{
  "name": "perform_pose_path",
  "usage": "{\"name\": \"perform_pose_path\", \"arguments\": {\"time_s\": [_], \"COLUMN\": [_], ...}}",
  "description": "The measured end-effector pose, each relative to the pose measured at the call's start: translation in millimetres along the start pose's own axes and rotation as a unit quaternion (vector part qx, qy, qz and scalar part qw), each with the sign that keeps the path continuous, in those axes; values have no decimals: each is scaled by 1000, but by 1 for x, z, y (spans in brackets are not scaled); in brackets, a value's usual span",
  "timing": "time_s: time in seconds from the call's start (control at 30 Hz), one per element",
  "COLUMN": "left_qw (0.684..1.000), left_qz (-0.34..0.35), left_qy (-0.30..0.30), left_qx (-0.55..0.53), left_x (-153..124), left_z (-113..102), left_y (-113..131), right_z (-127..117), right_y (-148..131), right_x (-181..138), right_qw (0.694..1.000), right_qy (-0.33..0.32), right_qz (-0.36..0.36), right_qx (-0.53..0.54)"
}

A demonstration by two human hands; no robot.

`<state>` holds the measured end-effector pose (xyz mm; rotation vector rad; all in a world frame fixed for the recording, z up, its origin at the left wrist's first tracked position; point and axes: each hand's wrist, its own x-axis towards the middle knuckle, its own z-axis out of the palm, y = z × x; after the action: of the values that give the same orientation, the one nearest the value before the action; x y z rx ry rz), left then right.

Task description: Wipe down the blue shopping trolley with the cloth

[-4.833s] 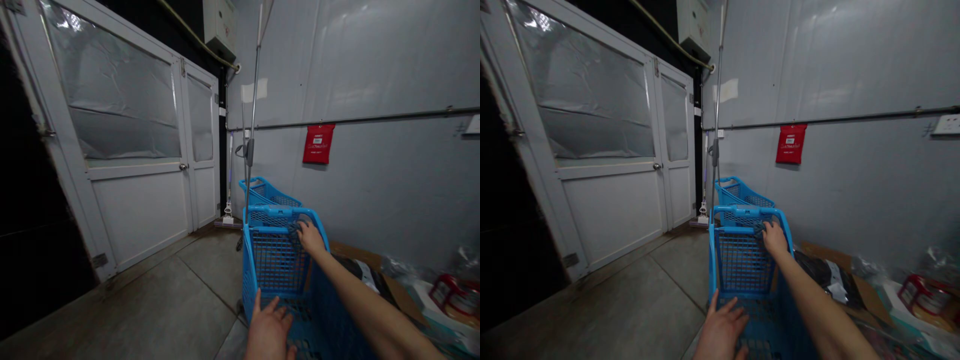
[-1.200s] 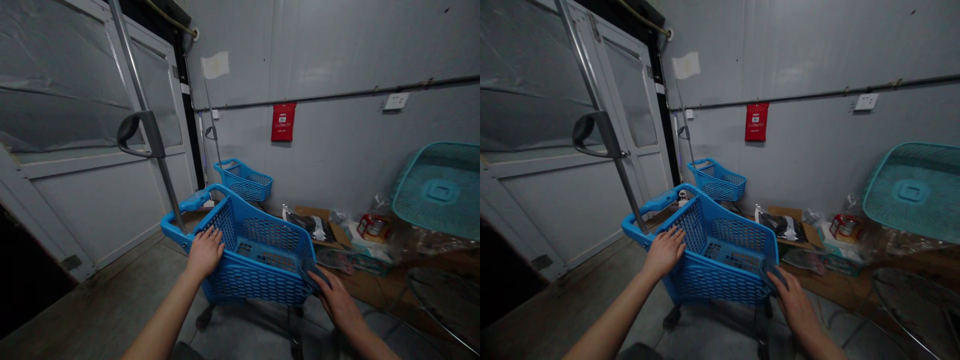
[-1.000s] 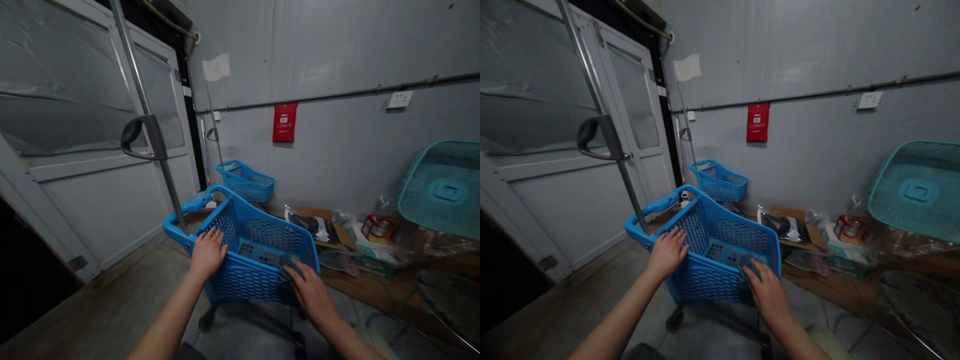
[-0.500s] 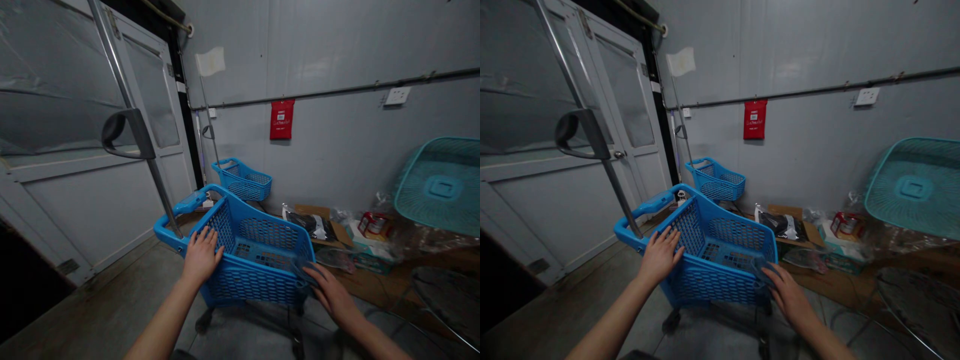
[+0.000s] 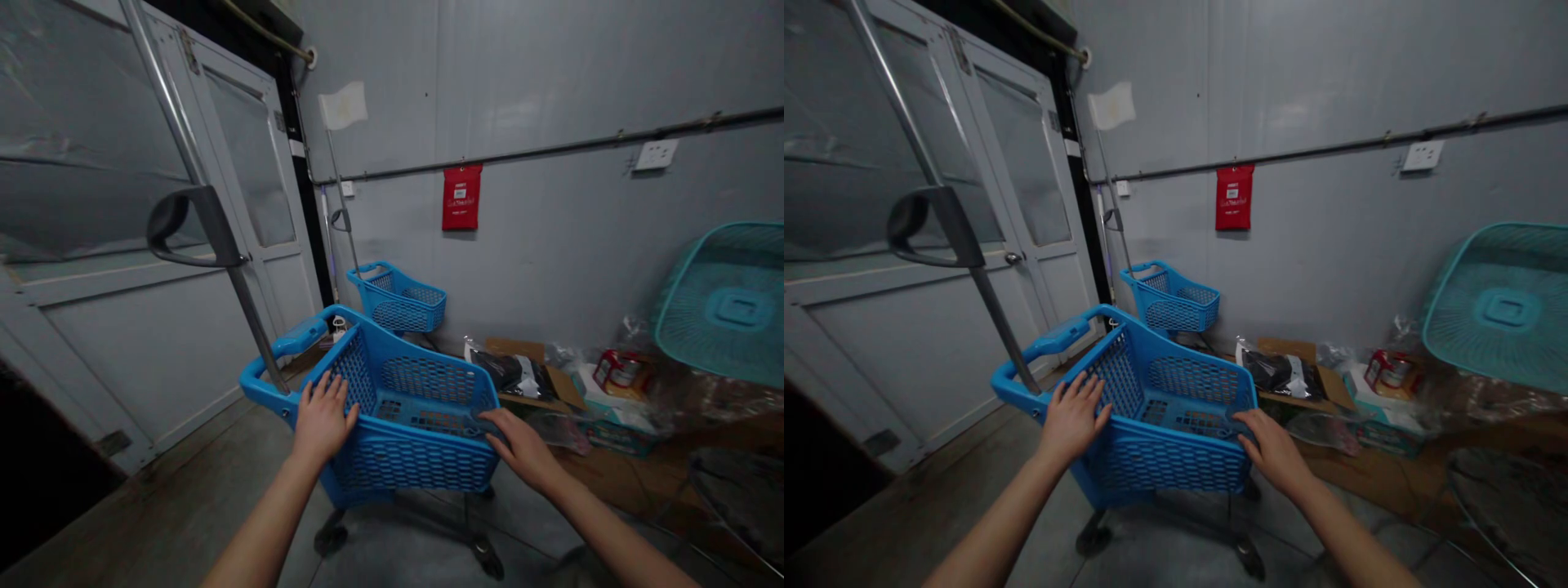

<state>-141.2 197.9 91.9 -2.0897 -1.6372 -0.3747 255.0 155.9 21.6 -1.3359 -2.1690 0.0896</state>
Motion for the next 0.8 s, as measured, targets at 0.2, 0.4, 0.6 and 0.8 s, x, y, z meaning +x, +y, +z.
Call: {"name": "perform_pose_path", "arguments": {"time_s": [0.2,0.4,0.6,0.8], "left_qw": [996,992,992,993], "left_qz": [-75,-111,-52,-16], "left_qy": [-41,-60,-87,-91], "left_qx": [30,-7,-82,-72], "left_x": [22,12,-24,-21], "left_z": [12,16,32,40], "left_y": [-43,19,87,75], "right_z": [35,55,46,27], "right_y": [-63,-117,-101,-30], "right_x": [-45,-44,-10,26], "right_qw": [998,993,991,990], "right_qy": [49,5,-45,-9], "right_qz": [-21,-119,-123,-120], "right_qx": [-33,-20,-31,-72]}}
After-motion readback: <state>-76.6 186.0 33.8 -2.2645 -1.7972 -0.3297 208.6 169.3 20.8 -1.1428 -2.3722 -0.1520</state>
